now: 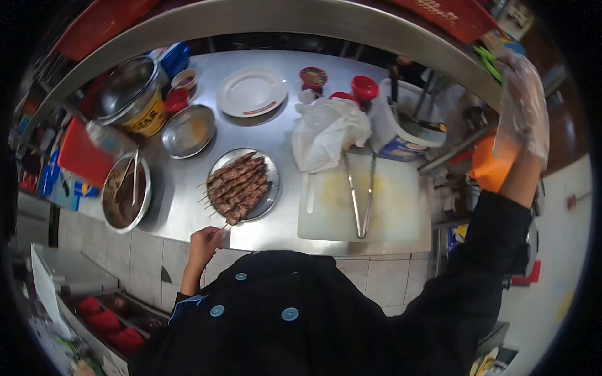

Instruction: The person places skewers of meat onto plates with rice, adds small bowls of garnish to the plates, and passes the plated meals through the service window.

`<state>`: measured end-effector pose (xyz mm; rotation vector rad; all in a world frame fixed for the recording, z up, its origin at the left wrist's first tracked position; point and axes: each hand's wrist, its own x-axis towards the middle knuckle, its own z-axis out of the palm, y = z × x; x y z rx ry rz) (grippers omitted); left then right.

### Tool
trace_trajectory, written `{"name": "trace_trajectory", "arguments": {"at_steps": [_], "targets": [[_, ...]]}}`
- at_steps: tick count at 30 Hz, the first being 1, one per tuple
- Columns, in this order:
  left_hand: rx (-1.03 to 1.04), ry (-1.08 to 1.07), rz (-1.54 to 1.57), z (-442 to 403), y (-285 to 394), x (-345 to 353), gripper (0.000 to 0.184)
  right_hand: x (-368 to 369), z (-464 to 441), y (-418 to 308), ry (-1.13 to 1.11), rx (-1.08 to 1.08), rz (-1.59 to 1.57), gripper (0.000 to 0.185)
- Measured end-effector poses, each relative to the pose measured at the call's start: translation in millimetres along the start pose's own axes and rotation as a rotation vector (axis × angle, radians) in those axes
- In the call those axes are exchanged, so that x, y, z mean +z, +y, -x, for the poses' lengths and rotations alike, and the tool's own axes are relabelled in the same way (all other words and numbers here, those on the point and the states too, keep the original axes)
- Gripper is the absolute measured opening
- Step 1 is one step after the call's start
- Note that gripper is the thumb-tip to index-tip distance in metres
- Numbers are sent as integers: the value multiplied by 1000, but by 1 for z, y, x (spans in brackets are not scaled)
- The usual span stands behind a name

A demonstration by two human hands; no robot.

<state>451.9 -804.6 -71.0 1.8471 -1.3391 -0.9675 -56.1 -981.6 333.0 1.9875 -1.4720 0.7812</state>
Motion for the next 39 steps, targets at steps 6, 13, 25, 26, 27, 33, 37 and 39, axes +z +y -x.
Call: {"name": "trace_trajectory", "arguments": {"at_steps": [6, 13, 25, 26, 27, 33, 37, 39], "targets": [[47, -151, -54, -1, 11, 4, 18, 24, -20, 34, -5, 178, -13, 25], [-144, -336, 96, -11, 33, 1, 15, 18, -32, 64, -145, 210, 90, 30], [258, -22, -154, -42, 38, -42, 9, 97, 163, -236, -570, 139, -158, 17], [336, -3, -200, -52, 32, -45, 10, 136, 208, -267, -912, 424, -577, 15], [415, 16, -244, -61, 28, -48, 10, 179, 271, -290, -888, 382, -924, 11], [499, -260, -490, -93, 18, -45, 16, 173, 296, -417, -986, 1397, -1527, 32], [365, -462, -222, -105, 12, -48, 17, 184, 311, -428, -802, 1323, -1562, 32], [293, -552, -201, -106, 15, -47, 19, 179, 308, -434, -770, 1391, -1483, 31]]}}
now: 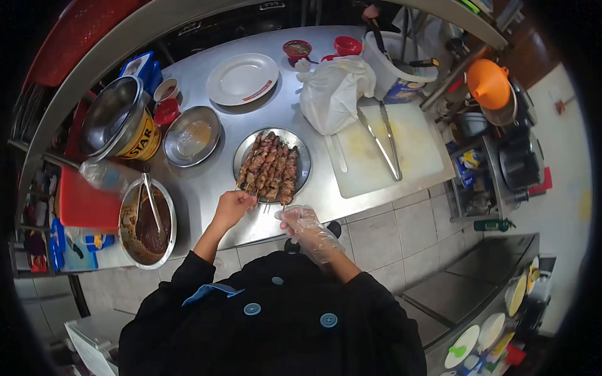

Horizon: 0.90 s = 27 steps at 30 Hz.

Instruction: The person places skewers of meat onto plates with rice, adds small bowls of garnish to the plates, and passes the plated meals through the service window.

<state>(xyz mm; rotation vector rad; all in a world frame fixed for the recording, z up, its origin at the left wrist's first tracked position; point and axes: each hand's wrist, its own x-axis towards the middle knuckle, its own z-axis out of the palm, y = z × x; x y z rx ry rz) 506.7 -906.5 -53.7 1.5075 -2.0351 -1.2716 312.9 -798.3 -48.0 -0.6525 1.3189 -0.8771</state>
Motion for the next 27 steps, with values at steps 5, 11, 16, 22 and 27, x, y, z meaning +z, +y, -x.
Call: {"name": "trace_trajectory", "arguments": {"at_steps": [5, 11, 16, 22, 27], "targets": [[-174, -120, 705, 17, 33, 4, 16, 1, 24, -14, 92, -155, 345, 29], [133, -155, 542, 52, 89, 44, 14, -39, 75, 31, 281, -114, 418, 27], [594, -452, 360, 72, 162, 112, 11, -68, 184, 67, 702, -219, 470, 20], [1018, -1047, 247, 168, 261, 249, 7, -41, 346, 133, 1055, 43, 25, 19], [780, -1583, 181, 319, 277, 361, 12, 7, 446, 226, 1408, 32, -111, 23]]}}
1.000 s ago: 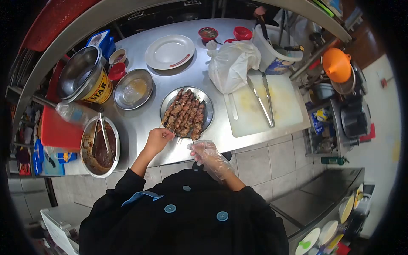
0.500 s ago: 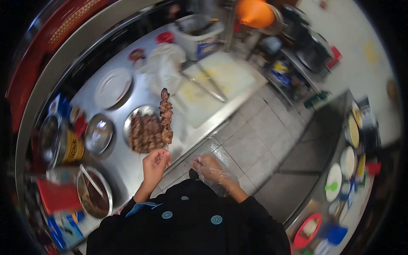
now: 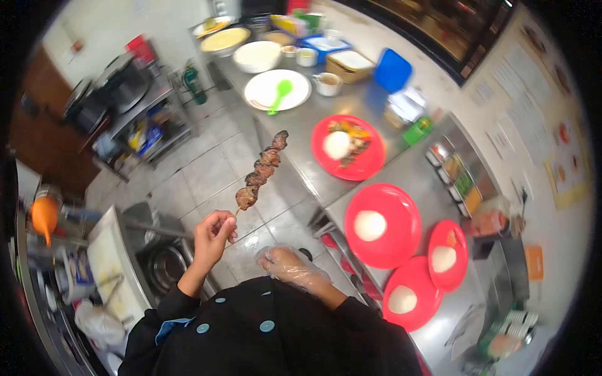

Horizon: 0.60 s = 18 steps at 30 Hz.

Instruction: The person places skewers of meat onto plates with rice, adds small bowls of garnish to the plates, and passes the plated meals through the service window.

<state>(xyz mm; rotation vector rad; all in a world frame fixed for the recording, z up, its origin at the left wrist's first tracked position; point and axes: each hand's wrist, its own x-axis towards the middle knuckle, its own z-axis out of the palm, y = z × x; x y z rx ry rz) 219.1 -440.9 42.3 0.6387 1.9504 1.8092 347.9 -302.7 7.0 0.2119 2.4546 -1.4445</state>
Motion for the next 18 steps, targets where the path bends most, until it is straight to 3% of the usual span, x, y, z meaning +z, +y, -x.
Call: {"name": "trace_trajectory", "arguments": {"at_steps": [3, 5, 7, 9, 12, 14, 18], "targets": [[-145, -257, 123, -54, -20, 80, 15, -34, 29, 39, 47, 187, -91, 24], [-158, -356, 108, -82, -34, 130, 16, -48, 45, 62, 287, 64, -131, 26], [-218, -434, 123, -106, -48, 171, 15, -68, 56, 66, 265, 125, -156, 26], [-248, -470, 108, -129, -66, 202, 15, -83, 63, 69, 226, 171, -182, 25], [-293, -500, 19, -157, -94, 236, 14, -95, 67, 75, 341, 68, -131, 23], [-308, -459, -125, -169, -115, 251, 15, -106, 65, 74, 157, 234, -119, 26], [-283, -387, -207, -171, -118, 259, 14, -116, 62, 70, 153, 215, -164, 27]]}}
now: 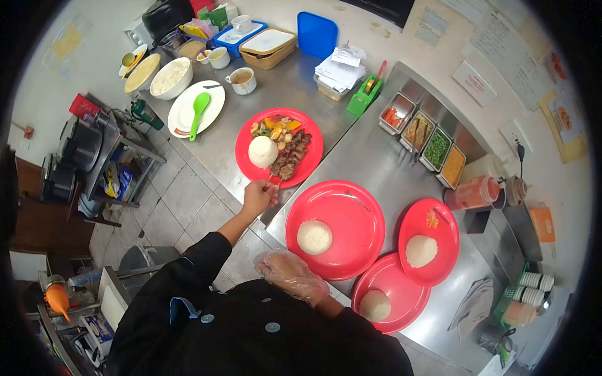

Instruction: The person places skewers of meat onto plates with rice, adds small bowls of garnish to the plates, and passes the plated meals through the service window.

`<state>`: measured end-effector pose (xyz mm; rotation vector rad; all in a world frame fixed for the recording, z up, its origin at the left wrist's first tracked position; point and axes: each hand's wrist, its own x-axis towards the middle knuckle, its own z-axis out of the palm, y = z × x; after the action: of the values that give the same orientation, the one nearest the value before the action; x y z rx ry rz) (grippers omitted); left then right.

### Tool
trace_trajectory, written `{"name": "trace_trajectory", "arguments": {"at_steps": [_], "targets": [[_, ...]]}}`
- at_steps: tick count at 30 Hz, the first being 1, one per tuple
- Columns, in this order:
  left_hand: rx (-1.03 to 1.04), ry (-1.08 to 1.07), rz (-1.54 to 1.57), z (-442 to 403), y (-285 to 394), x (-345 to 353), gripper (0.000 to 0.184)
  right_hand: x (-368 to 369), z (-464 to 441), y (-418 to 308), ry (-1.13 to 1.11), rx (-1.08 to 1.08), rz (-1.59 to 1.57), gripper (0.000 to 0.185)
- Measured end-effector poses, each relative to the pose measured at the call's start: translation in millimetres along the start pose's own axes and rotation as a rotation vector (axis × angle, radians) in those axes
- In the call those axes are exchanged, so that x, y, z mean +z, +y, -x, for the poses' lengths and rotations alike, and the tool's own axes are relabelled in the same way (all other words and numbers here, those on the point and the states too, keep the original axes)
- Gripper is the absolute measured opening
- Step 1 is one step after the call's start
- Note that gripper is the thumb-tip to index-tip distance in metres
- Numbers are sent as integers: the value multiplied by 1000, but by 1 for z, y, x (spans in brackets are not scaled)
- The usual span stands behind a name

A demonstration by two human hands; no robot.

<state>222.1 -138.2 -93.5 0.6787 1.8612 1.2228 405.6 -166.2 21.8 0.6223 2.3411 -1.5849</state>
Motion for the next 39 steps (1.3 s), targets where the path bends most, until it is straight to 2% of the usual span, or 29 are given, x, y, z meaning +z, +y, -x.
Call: {"name": "trace_trajectory", "arguments": {"at_steps": [4, 6, 7, 8, 9, 11, 12, 13, 15, 17, 18, 19, 21, 22, 24, 26, 27, 28, 29, 31, 32, 35, 37, 39], "targets": [[86, 139, -117, 26, 19, -22, 20, 5, -11, -9, -49, -21, 105, 27], [140, 193, -158, 47, 12, -50, 28, 21, -21, -12, -83, -85, 150, 27], [152, 224, -157, 63, 3, -67, 26, 37, -31, -4, -59, -173, 115, 27], [153, 283, -176, 82, -9, -84, 24, 49, -37, -3, -47, -263, 77, 26], [147, 354, -195, 105, -22, -103, 22, 56, -41, -12, -126, -311, 107, 26], [143, 565, -229, 167, -56, -138, 19, 80, -51, -32, -235, -254, 222, 25], [163, 670, -281, 206, -72, -152, 17, 96, -56, -36, -267, -349, 240, 23], [92, 795, -273, 251, -83, -165, 17, 116, -61, -41, -306, -438, 248, 21], [-83, 944, -251, 343, -103, -182, 19, 158, -56, -77, -511, -199, 146, 17], [-203, 1158, -207, 433, -137, -181, 20, 221, -68, -64, -586, -437, 159, 19], [-227, 1340, -250, 478, -153, -181, 19, 246, -55, -93, -673, -337, 122, 19], [-240, 1510, -301, 518, -169, -177, 19, 278, -46, -108, -725, -354, 147, 19], [-370, 1764, -123, 593, -202, -166, 18, 339, -25, -134, -865, -386, 207, 19], [-422, 1854, -235, 632, -209, -161, 16, 374, -17, -138, -926, -623, 249, 19], [-511, 2042, -246, 694, -221, -150, 14, 437, 16, -153, -1021, -658, 300, 20], [-608, 2103, -94, 738, -242, -139, 13, 501, 41, -161, -1101, -792, 365, 20], [-684, 2137, 37, 756, -251, -134, 13, 531, 52, -164, -1208, -623, 335, 23], [-727, 2084, -79, 770, -264, -127, 16, 556, 64, -163, -1303, -446, 302, 26], [-735, 2092, -64, 776, -276, -120, 16, 573, 77, -160, -1312, -444, 315, 26], [-559, 1935, 415, 776, -282, -114, 20, 598, 104, -157, -1227, -62, 44, 30], [-554, 1874, 473, 771, -282, -114, 21, 606, 116, -161, -1179, 109, 24, 32], [-469, 1793, 597, 754, -267, -123, 25, 635, 108, -139, -1156, 46, -5, 30], [-391, 1811, 745, 749, -273, -125, 25, 643, 109, -132, -1087, 45, -66, 29], [-337, 1845, 858, 750, -274, -125, 27, 644, 107, -129, -1088, -56, -16, 27]]}}
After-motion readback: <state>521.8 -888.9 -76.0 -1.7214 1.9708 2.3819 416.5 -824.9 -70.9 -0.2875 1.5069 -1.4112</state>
